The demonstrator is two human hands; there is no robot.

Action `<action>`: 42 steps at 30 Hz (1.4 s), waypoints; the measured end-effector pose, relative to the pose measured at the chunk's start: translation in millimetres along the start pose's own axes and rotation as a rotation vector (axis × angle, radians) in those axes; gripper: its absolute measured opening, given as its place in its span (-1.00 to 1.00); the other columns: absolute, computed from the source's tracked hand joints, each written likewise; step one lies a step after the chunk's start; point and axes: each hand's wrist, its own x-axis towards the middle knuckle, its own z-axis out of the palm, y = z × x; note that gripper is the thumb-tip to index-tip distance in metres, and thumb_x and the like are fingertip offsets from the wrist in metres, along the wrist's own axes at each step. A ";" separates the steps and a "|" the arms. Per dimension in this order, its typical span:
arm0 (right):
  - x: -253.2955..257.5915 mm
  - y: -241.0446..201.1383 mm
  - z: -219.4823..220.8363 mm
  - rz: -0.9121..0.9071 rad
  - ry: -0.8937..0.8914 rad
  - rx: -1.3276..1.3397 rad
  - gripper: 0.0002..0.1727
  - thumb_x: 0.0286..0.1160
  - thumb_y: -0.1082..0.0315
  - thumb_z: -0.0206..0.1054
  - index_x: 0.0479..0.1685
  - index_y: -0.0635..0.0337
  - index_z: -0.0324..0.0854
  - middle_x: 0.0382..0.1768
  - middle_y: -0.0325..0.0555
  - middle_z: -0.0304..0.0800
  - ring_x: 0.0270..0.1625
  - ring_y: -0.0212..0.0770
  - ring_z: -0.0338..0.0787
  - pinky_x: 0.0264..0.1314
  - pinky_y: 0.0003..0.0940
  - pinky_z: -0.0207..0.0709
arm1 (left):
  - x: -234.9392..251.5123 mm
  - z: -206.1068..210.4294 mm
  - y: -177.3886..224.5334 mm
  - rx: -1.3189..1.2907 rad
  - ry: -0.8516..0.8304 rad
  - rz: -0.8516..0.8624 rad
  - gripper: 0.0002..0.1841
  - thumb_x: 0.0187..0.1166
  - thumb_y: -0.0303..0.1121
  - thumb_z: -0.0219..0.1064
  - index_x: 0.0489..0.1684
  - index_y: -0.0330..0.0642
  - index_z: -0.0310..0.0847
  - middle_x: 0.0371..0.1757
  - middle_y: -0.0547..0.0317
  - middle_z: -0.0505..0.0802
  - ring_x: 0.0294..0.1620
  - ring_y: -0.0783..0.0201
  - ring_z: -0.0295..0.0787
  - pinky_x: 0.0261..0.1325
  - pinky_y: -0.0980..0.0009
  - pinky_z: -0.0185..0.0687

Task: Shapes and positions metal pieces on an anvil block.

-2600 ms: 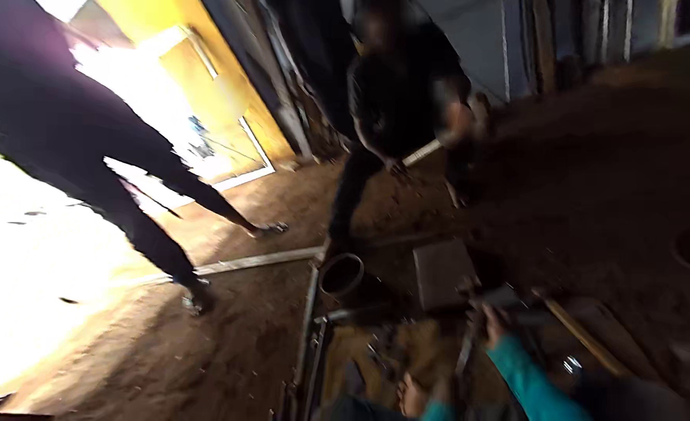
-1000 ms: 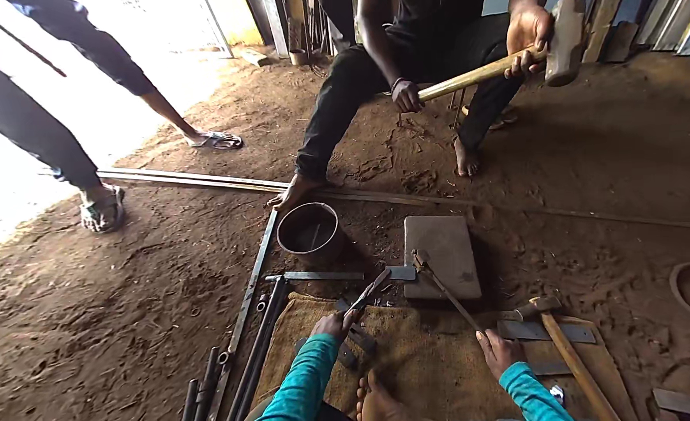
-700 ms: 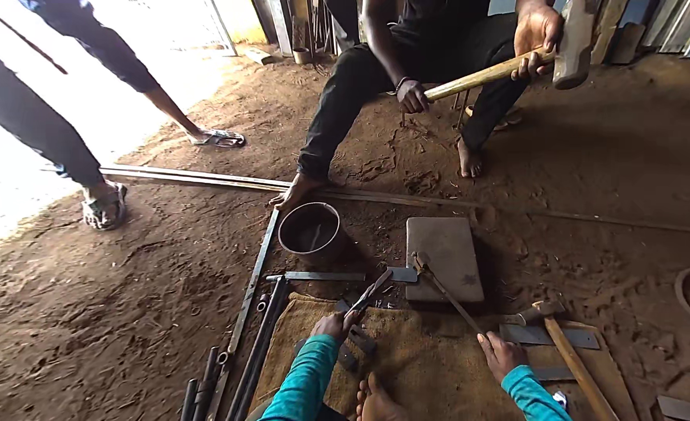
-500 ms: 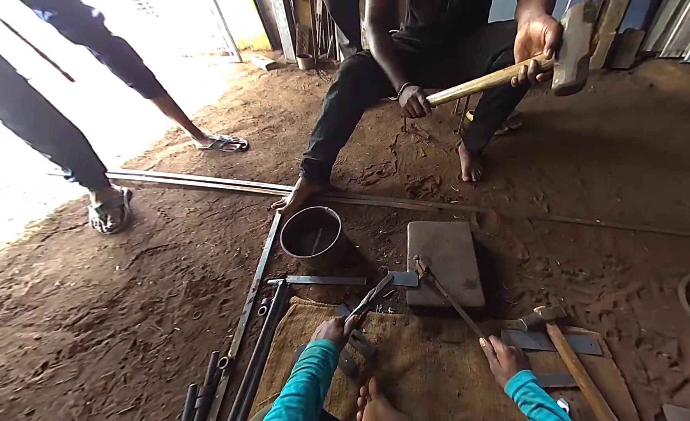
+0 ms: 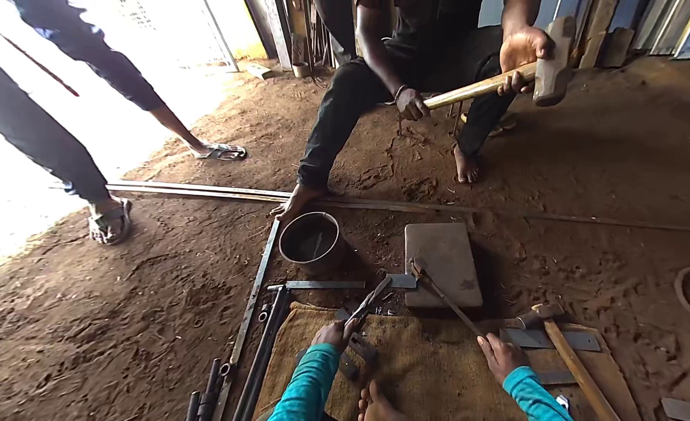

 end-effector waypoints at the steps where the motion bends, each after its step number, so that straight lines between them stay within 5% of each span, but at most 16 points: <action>1: 1.0 1.2 -0.2 0.002 -0.005 -0.009 -0.38 0.86 -0.11 -0.08 0.23 0.27 0.66 -0.04 0.28 0.88 0.15 0.27 0.87 0.21 0.23 0.63 | -0.5 0.3 0.0 0.000 0.002 0.003 -0.28 0.87 0.23 -0.20 0.39 -0.18 0.68 0.26 -0.26 0.85 0.40 -0.21 0.76 0.49 -0.26 0.52; 32: 6.3 0.2 -15.8 0.008 -0.089 -0.136 -0.33 0.87 -0.17 -0.16 0.33 0.24 0.61 0.12 0.30 0.83 0.27 0.26 0.81 0.31 0.23 0.59 | -0.2 3.5 -2.7 -0.001 0.003 0.012 -0.28 0.87 0.23 -0.21 0.36 -0.20 0.69 0.25 -0.27 0.85 0.40 -0.21 0.77 0.48 -0.24 0.54; 38: -3.3 8.2 1.5 -0.029 0.131 -0.031 -0.36 0.83 -0.14 -0.05 0.06 0.29 0.71 -0.19 0.28 0.89 0.01 0.28 0.90 0.10 0.24 0.67 | 0.7 6.6 -5.4 -0.024 0.025 0.000 -0.27 0.86 0.24 -0.18 0.34 -0.23 0.70 0.24 -0.30 0.85 0.39 -0.23 0.77 0.48 -0.28 0.52; 42: -25.4 0.0 5.7 0.100 0.056 0.100 -0.38 0.87 -0.07 -0.06 0.20 0.33 0.67 -0.03 0.31 0.86 0.16 0.27 0.85 0.28 0.22 0.60 | 5.4 10.9 -16.9 -0.097 0.027 0.005 -0.28 0.83 0.27 -0.13 0.35 -0.16 0.72 0.20 -0.27 0.87 0.35 -0.23 0.79 0.46 -0.31 0.52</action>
